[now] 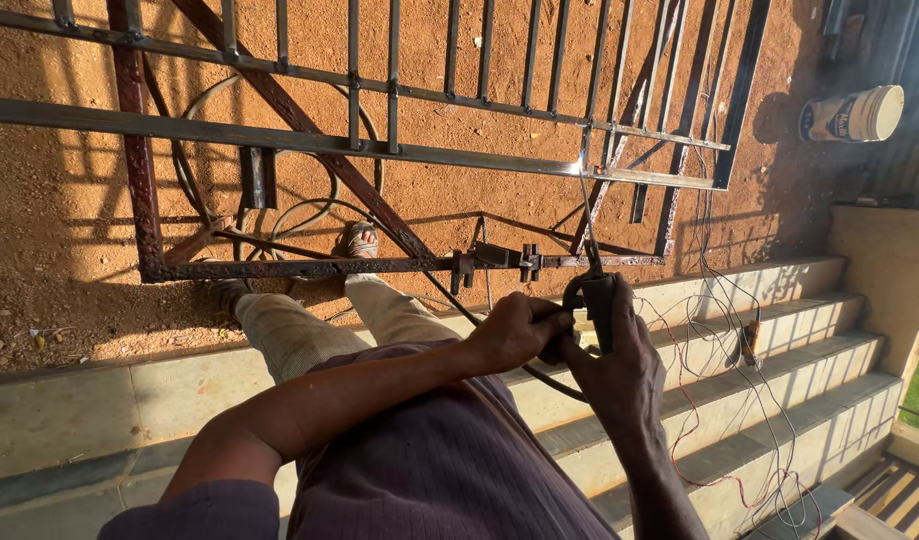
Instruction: The person welds components of a metal frame using a handheld welding torch, applying localized heat and filler material to various joints.
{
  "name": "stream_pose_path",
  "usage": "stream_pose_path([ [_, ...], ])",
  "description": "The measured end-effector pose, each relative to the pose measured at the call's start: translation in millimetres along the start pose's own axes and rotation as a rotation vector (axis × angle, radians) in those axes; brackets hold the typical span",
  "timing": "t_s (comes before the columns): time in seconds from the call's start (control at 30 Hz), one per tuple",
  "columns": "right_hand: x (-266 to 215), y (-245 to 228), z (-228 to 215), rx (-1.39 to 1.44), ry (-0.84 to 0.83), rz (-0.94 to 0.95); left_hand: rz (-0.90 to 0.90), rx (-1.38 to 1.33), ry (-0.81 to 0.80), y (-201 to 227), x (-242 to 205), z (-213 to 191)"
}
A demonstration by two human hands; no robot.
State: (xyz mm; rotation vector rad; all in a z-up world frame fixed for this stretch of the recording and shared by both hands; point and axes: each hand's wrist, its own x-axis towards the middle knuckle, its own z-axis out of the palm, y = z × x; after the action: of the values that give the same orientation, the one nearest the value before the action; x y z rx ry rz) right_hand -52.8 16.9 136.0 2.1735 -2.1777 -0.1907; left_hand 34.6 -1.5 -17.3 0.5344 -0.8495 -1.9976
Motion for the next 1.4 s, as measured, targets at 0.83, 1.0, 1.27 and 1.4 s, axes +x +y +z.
stream_pose_path([
  [0.83, 13, 1, -14, -0.043, -0.033, -0.058, 0.016, -0.129, -0.038, 10, 5, 3],
  [1.0, 14, -4, -17, -0.053, -0.054, -0.027, -0.001, -0.110, -0.047, 16, 2, -1],
  [1.27, 14, 0, -16, -0.049, -0.055, -0.055, -0.018, -0.112, -0.057, 16, 4, -1],
  [1.4, 16, 0, -16, -0.059, -0.063, -0.027, -0.014, -0.142, -0.070, 15, 6, -1],
])
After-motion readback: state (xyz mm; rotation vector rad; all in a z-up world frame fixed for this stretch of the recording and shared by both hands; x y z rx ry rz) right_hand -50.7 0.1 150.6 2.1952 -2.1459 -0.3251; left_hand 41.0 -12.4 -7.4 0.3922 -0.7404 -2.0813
